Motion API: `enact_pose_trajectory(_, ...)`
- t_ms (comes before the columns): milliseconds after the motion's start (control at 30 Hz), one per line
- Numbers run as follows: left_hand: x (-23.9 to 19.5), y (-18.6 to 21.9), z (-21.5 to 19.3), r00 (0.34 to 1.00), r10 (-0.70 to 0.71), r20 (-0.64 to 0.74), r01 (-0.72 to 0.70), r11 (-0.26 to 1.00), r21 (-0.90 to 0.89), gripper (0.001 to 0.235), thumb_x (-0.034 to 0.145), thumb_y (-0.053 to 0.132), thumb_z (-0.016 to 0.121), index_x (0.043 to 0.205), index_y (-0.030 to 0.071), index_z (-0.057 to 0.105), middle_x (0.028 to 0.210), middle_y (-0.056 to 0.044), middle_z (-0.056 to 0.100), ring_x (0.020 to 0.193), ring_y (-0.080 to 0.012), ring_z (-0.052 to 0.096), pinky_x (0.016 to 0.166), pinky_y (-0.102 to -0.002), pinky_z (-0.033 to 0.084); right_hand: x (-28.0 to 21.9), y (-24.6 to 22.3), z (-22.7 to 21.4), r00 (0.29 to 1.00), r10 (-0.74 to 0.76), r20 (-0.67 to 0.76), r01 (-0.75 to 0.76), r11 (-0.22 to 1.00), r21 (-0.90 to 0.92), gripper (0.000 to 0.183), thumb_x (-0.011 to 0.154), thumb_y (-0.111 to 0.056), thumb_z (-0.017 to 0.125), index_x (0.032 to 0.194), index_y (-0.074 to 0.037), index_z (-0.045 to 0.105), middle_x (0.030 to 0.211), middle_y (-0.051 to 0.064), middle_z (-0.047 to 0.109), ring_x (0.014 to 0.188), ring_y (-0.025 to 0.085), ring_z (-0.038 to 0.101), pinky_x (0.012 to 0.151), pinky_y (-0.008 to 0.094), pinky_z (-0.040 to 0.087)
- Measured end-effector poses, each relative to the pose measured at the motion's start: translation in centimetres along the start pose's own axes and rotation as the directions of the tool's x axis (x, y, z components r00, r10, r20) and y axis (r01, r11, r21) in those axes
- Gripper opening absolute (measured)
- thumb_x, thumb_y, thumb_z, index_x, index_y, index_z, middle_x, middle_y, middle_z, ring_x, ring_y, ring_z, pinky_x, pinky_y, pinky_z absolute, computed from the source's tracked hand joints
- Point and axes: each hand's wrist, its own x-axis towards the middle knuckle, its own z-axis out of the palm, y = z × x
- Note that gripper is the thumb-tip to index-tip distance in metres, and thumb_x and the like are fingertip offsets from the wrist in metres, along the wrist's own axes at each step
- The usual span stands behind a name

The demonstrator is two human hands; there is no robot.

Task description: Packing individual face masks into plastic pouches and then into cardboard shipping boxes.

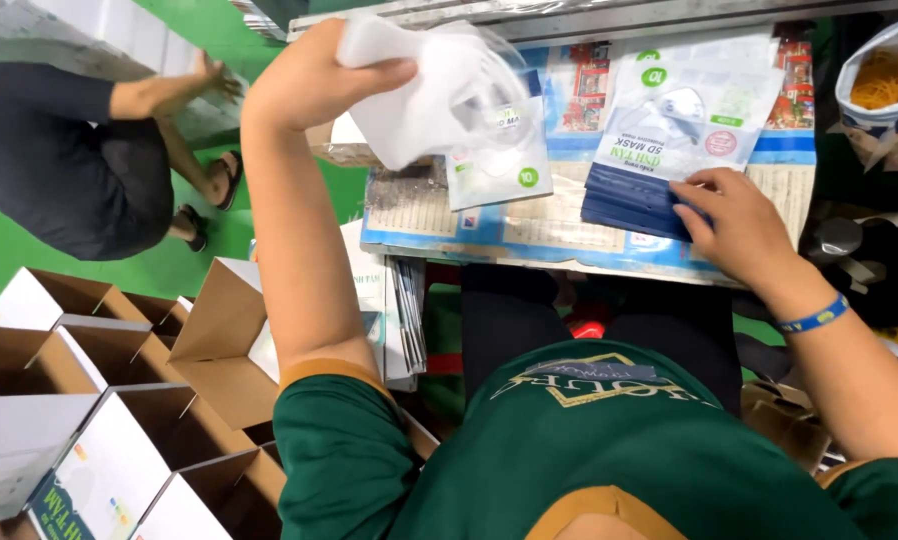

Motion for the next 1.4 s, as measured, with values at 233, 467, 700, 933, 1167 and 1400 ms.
enact_pose_trajectory(233, -1.1, -3.3, 1.9, 0.984, 0.172, 0.044, -0.092, 0.709, -0.699, 0.039, 0.093, 0.023, 0.08, 0.122, -0.002, 0.07, 0.112, -0.004, 0.074, 0.104, -0.0137, 0.068, 0.093, -0.031, 0.054, 0.6, 1.6, 2.4, 0.984, -0.166, 0.068, 0.174, 0.973, -0.153, 0.028, 0.088, -0.008, 0.073, 0.115, -0.008, 0.077, 0.112, 0.009, 0.068, 0.104, 0.031, 0.062, 0.091, 0.039, 0.053)
enact_pose_trajectory(467, 0.0, -4.9, 9.3, 0.919, 0.301, 0.256, 0.042, 0.571, -0.82, 0.044, 0.091, 0.022, 0.081, 0.125, -0.002, 0.068, 0.115, -0.008, 0.073, 0.104, -0.0176, 0.07, 0.094, -0.035, 0.058, 0.8, 2.4, 2.8, 0.988, -0.145, 0.047, 0.15, 0.979, -0.135, 0.023, 0.09, -0.012, 0.076, 0.112, -0.007, 0.078, 0.107, 0.009, 0.069, 0.101, 0.03, 0.064, 0.088, 0.039, 0.053)
enact_pose_trajectory(700, 0.2, 6.1, 29.5, 0.724, 0.594, 0.351, -0.436, 0.788, -0.435, 0.092, 0.087, 0.044, 0.078, 0.153, -0.008, 0.041, 0.161, -0.024, 0.031, 0.153, -0.0376, 0.024, 0.122, -0.046, 0.027, 1.8, 2.7, 2.8, 0.988, -0.114, 0.107, 0.131, 0.976, -0.172, 0.025, 0.088, -0.016, 0.077, 0.111, -0.006, 0.078, 0.103, 0.009, 0.07, 0.097, 0.03, 0.066, 0.085, 0.039, 0.054)
enact_pose_trajectory(933, -0.2, 6.8, 33.2, 0.783, 0.427, 0.453, -0.447, 0.892, -0.067, 0.052, 0.083, 0.053, 0.076, 0.108, 0.008, 0.078, 0.167, -0.019, 0.013, 0.155, -0.0373, 0.008, 0.121, -0.063, 0.016, 3.4, 4.4, 3.1, 0.979, -0.078, 0.191, 0.119, 0.969, -0.215, 0.026, 0.086, -0.022, 0.081, 0.107, -0.005, 0.079, 0.101, 0.012, 0.07, 0.094, 0.032, 0.068, 0.082, 0.041, 0.055)
enact_pose_trajectory(1167, 0.2, 8.2, 32.6, 0.767, 0.319, 0.557, -0.441, 0.892, 0.095, 0.054, 0.082, 0.055, 0.075, 0.117, 0.015, 0.074, 0.167, -0.019, 0.011, 0.155, -0.0379, 0.007, 0.118, -0.068, 0.019, 5.9, 3.2, 3.3, 0.927, 0.075, 0.366, 0.149, 0.823, -0.548, 0.013, 0.091, -0.025, 0.073, 0.091, -0.014, 0.079, 0.086, 0.01, 0.071, 0.081, 0.033, 0.069, 0.072, 0.045, 0.055)
enact_pose_trajectory(1400, 0.5, 8.3, 32.6, 0.753, 0.322, 0.573, -0.455, 0.885, 0.101, 0.054, 0.082, 0.054, 0.075, 0.12, 0.015, 0.072, 0.167, -0.02, 0.013, 0.155, -0.0386, 0.008, 0.116, -0.07, 0.02, 4.8, 2.8, 5.0, 0.931, -0.003, 0.364, 0.221, 0.8, -0.558, 0.014, 0.085, -0.025, 0.073, 0.082, -0.011, 0.074, 0.085, 0.011, 0.066, 0.076, 0.033, 0.068, 0.067, 0.045, 0.054)
